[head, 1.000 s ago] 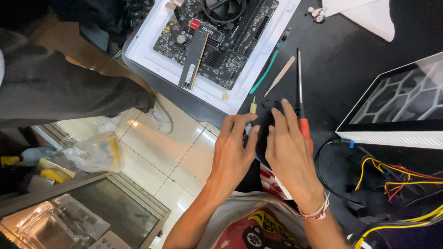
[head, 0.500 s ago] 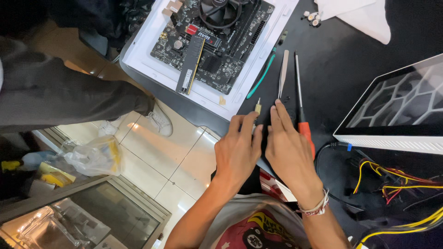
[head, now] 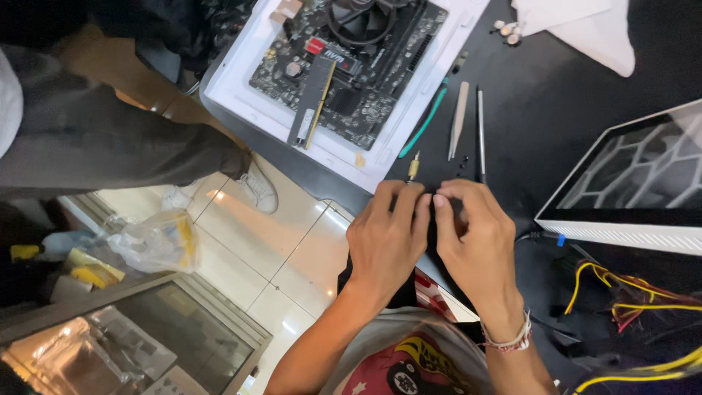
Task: The person organizes and bundles power supply cables inside a white computer case using black velcro straps. They wrap the straps around the cable bundles, secure them, and tuck the cables into the case.
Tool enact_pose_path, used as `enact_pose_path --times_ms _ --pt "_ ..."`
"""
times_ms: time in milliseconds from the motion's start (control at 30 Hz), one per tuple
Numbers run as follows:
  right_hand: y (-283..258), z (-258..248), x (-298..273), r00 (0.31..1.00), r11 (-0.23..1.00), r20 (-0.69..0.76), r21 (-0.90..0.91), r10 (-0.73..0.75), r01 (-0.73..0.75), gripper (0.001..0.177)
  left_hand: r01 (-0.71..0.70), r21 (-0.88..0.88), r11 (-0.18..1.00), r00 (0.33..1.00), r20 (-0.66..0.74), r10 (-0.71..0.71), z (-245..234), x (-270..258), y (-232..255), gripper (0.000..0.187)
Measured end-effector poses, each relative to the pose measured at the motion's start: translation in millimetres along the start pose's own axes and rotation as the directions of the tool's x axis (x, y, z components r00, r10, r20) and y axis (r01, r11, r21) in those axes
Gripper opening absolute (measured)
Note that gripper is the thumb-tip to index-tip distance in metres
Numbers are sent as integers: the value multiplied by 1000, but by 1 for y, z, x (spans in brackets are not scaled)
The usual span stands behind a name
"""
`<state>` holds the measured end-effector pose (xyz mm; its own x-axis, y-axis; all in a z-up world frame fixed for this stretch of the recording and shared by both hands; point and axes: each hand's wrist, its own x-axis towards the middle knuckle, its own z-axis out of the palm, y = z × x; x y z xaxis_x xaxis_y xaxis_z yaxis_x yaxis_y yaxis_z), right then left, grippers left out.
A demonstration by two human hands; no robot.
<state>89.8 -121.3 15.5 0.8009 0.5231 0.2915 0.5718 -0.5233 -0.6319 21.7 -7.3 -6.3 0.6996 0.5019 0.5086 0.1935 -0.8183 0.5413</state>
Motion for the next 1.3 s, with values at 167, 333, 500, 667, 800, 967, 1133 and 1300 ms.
enact_pose_path --times_ms 167,333,500,667,800,967,1133,1300 --pt "-9 -48 -35 981 989 -121 32 148 -145 18 -168 -365 916 982 23 189 -7 5 38 7" --pt "-25 -104 -114 906 940 -260 166 333 -298 17 -251 -714 654 916 43 398 -9 1 107 10" --pt "-32 -151 -160 841 843 -472 536 264 36 19 -162 -864 476 840 132 526 -11 -4 168 25" --pt "7 -194 -160 698 929 -657 369 285 -31 15 -122 -844 522 779 244 577 1 -5 208 23" --pt "25 -229 -128 727 981 -684 -90 63 -171 29 -33 -803 595 681 418 602 2 0 228 47" --pt "47 -224 -120 740 964 -660 -95 126 -249 45 -84 -783 617 633 436 640 9 -1 239 42" --pt "50 -229 -125 742 969 -633 53 219 -241 29 -149 -849 507 682 283 674 2 8 245 31" --pt "34 -242 -129 754 947 -574 170 320 -273 16 29 -910 415 706 312 636 -6 17 254 29"
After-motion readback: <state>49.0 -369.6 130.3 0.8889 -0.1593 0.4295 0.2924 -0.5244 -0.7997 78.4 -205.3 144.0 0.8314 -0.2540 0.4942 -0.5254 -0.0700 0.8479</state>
